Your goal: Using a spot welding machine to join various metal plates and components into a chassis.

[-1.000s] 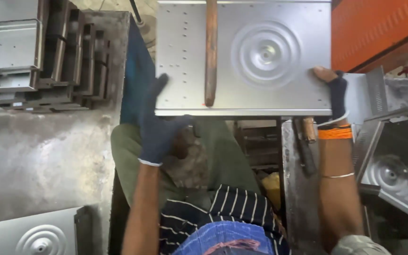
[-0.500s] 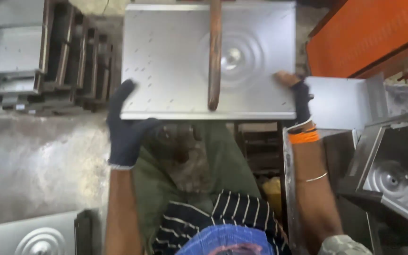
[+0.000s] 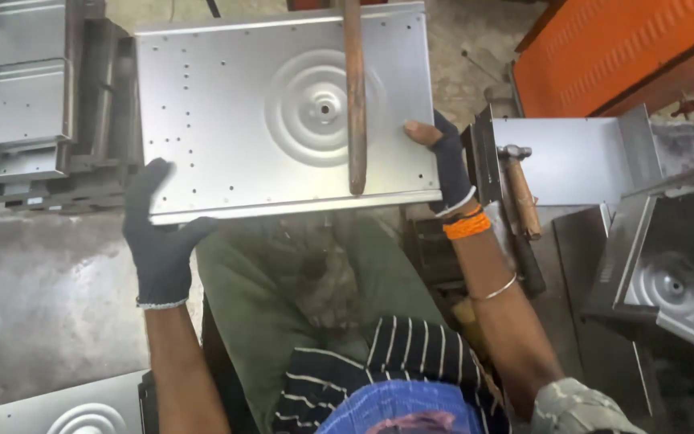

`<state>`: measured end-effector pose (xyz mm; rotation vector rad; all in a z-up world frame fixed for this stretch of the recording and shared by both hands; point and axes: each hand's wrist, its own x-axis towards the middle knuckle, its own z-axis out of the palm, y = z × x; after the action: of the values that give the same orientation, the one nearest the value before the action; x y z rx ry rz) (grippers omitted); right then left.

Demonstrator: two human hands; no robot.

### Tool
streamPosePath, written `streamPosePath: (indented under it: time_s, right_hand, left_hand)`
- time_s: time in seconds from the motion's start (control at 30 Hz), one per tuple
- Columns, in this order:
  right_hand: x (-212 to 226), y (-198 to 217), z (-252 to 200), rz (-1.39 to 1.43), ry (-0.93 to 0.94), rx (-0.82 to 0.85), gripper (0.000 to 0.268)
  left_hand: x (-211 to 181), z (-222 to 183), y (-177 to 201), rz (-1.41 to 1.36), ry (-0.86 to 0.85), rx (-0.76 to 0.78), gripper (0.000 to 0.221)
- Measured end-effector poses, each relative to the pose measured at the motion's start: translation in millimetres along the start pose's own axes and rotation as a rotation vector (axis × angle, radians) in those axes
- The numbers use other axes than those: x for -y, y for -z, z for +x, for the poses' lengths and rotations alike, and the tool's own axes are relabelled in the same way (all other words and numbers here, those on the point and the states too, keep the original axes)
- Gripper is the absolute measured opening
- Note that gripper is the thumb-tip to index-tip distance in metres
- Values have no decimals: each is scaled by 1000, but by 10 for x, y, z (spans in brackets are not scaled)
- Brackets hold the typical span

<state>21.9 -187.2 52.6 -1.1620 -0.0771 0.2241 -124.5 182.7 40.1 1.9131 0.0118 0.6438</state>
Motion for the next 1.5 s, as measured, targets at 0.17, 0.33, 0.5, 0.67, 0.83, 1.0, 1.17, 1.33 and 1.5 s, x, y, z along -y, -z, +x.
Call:
streamPosePath:
  time_s: [0.17,0.33,0.5,0.67,0.83,1.0,1.17,1.33,1.5]
  right_hand:
    - [24,-128,48,17,12,72,53]
    - [-211,-162,92,68,56,77,51]
    - [-366,-245,154,72,59,87,48]
    - [-388,-232,200,57,48,91,50]
    - [-422,-317,192,91,66,93,49]
    - [-431,-359,146,117,41,61,48]
    - [-497,-369,56,117,102,112,47]
    - [-515,-108,128,54,88,80,44]
    - [130,300,-302,165,-20,49,43]
  left_hand:
    - [9,-33,19,-35,4,-15,78]
    - [122,55,215,103,-78,-9,77]
    - [62,65,281,-45,48,-51,78]
    - [369,70,336,-195,-5,-76,56]
    - [173,217,247,77,-279,-167,35]
    - [-56,182,176,-37,-256,-254,32]
    - [-45,109,232,476,-396,-322,21]
    - [-68,48,123,647,-385,-371,21]
    - [695,-359,-440,614,-231,-322,33]
